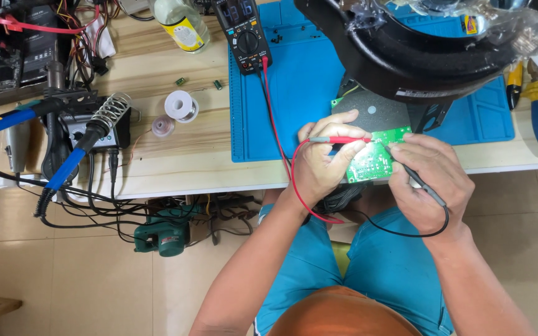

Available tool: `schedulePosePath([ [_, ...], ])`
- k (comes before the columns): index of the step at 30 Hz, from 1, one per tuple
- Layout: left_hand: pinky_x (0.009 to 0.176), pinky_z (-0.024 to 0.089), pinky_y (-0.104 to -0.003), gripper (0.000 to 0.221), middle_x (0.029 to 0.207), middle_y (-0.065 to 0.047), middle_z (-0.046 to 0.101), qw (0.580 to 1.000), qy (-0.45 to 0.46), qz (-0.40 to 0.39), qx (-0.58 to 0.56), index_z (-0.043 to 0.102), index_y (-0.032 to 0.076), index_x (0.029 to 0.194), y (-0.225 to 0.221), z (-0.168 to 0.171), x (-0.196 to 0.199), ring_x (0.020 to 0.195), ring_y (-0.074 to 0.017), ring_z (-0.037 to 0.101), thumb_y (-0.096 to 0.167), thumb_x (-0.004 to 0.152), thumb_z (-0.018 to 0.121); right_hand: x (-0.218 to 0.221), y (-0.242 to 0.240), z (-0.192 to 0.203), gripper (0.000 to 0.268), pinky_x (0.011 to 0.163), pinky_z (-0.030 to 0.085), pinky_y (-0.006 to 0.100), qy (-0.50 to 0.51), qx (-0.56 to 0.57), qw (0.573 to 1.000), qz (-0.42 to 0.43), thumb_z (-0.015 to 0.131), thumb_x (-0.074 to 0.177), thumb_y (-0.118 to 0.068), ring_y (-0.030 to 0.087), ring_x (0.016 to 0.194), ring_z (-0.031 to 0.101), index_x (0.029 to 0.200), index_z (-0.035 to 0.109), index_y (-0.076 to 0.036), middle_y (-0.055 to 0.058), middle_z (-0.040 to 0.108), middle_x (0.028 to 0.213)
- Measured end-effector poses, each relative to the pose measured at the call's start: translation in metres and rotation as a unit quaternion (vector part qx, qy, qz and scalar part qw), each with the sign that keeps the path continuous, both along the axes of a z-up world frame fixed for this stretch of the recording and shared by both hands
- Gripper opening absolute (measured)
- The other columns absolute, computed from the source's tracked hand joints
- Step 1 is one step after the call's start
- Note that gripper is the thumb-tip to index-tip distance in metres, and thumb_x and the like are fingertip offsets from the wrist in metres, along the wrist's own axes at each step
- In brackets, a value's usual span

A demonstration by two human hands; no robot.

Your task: Testing a circuit board with a digital multimeter to diagnose electronic faults.

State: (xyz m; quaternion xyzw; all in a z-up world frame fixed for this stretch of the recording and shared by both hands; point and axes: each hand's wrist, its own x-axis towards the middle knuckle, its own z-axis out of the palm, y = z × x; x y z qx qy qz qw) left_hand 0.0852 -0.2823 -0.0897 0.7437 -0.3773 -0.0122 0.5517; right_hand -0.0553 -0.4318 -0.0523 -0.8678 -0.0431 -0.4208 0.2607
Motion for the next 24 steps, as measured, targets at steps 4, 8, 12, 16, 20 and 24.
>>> schedulePosePath([
  [4,0.124,0.035,-0.044,0.011,0.143,-0.001,0.077,1.000,0.000,0.001,-0.006,0.079,0.033,0.114,0.000,0.001,-0.001,0.145,-0.0177,0.069,0.035,0.108,0.069,0.000,0.000,-0.001,0.011,0.107,0.066,0.059,0.001,0.005,1.000,-0.003,0.072,0.103,0.015,0.050,0.114,0.078,0.112,0.078,0.016,0.029,0.080,0.115],
  [8,0.123,0.036,-0.044,0.013,0.144,-0.002,0.077,1.000,-0.008,-0.001,-0.002,0.079,0.033,0.116,0.001,0.001,0.000,0.145,-0.0191,0.069,0.035,0.109,0.068,0.001,0.001,0.000,0.011,0.106,0.066,0.059,-0.004,0.002,1.000,-0.002,0.072,0.102,0.016,0.050,0.112,0.078,0.111,0.078,0.016,0.029,0.080,0.114],
  [12,0.120,0.039,-0.042,0.012,0.140,-0.001,0.079,1.000,-0.013,0.007,-0.001,0.080,0.032,0.112,0.000,0.006,0.002,0.141,-0.0185,0.071,0.035,0.106,0.071,0.003,0.004,0.004,0.010,0.106,0.066,0.059,-0.011,0.007,1.000,-0.003,0.071,0.102,0.016,0.050,0.110,0.078,0.109,0.078,0.015,0.029,0.080,0.112],
  [16,0.113,0.048,-0.041,0.011,0.136,0.003,0.078,0.999,-0.011,-0.009,-0.041,0.081,0.032,0.114,-0.002,0.003,0.014,0.129,-0.0232,0.075,0.039,0.106,0.077,0.010,-0.001,0.003,0.008,0.092,0.065,0.059,-0.069,0.014,0.997,0.010,0.076,0.102,0.006,0.052,0.098,0.080,0.098,0.080,0.010,0.025,0.081,0.101],
  [20,0.109,0.050,-0.041,0.013,0.128,0.002,0.080,1.000,0.001,-0.011,-0.027,0.082,0.031,0.113,-0.012,0.002,0.025,0.123,-0.0238,0.077,0.040,0.104,0.080,0.010,-0.001,0.002,0.007,0.090,0.066,0.059,-0.074,0.016,0.997,0.002,0.075,0.100,0.007,0.052,0.096,0.079,0.097,0.080,0.010,0.025,0.081,0.101],
  [24,0.112,0.045,-0.040,0.017,0.112,0.005,0.078,0.998,0.002,-0.053,0.021,0.082,0.033,0.111,-0.021,0.015,0.037,0.117,-0.0214,0.074,0.047,0.107,0.072,0.012,-0.002,-0.004,0.008,0.089,0.066,0.059,-0.095,0.014,0.995,0.008,0.074,0.101,0.006,0.052,0.097,0.079,0.098,0.080,0.011,0.027,0.081,0.103],
])
